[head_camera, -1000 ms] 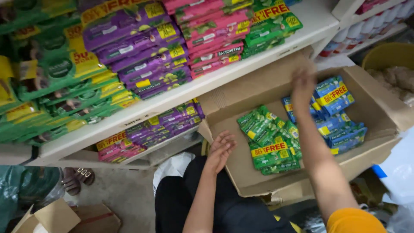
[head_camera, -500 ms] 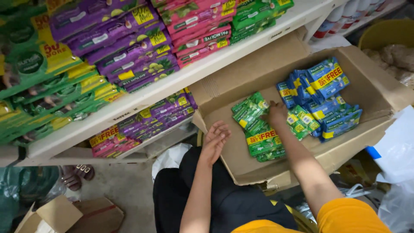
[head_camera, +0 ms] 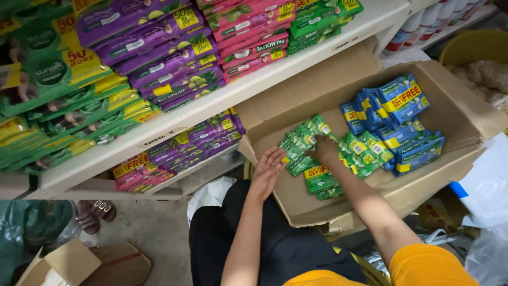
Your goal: The person is seen taking several soap packs from a box and placing them on a shelf.
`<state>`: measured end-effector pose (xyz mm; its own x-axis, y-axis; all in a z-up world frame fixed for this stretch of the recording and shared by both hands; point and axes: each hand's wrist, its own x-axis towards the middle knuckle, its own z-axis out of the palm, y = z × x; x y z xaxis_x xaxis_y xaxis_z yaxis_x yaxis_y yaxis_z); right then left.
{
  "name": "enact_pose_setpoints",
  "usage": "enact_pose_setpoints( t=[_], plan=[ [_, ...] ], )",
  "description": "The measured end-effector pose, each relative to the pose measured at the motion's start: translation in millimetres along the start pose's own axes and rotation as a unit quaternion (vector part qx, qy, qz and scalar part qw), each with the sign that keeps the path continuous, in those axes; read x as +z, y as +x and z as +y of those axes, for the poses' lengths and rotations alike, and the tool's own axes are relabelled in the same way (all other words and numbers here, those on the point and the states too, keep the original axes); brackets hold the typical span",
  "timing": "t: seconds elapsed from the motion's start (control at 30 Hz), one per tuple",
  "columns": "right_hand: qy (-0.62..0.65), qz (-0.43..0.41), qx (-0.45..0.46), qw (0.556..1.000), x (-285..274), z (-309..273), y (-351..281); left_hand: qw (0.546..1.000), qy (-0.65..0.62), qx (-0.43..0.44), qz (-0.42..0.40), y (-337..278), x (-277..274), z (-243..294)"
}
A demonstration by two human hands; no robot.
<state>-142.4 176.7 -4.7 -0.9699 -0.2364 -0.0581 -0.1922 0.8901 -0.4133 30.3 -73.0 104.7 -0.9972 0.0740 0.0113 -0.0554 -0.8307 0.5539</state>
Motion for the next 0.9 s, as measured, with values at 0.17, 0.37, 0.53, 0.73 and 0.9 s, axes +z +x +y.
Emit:
enact_pose_setpoints(
  t=[0.17,0.37,0.53,0.73,0.9],
  plan=[
    [0.069,-0.110,0.046,0.990,57,29,15,0.999,0.039,-0.004,0.014,0,0,2],
    [0.237,-0.106,0.030,0.965,58,-5,-2,0.999,0.031,-0.019,0.011,0,4,2],
    [0.080,-0.013,-0.018,0.997,106,-7,-9,0.999,0.031,-0.015,0.015,0,2,1],
    [0.116,-0.029,-0.009,0.993,110,1,-30,1.000,0.017,-0.003,0.005,0,2,0],
    [0.253,-0.182,0.106,0.944,56,-19,-30,0.999,0.032,-0.003,0.010,0,-1,-4]
  ],
)
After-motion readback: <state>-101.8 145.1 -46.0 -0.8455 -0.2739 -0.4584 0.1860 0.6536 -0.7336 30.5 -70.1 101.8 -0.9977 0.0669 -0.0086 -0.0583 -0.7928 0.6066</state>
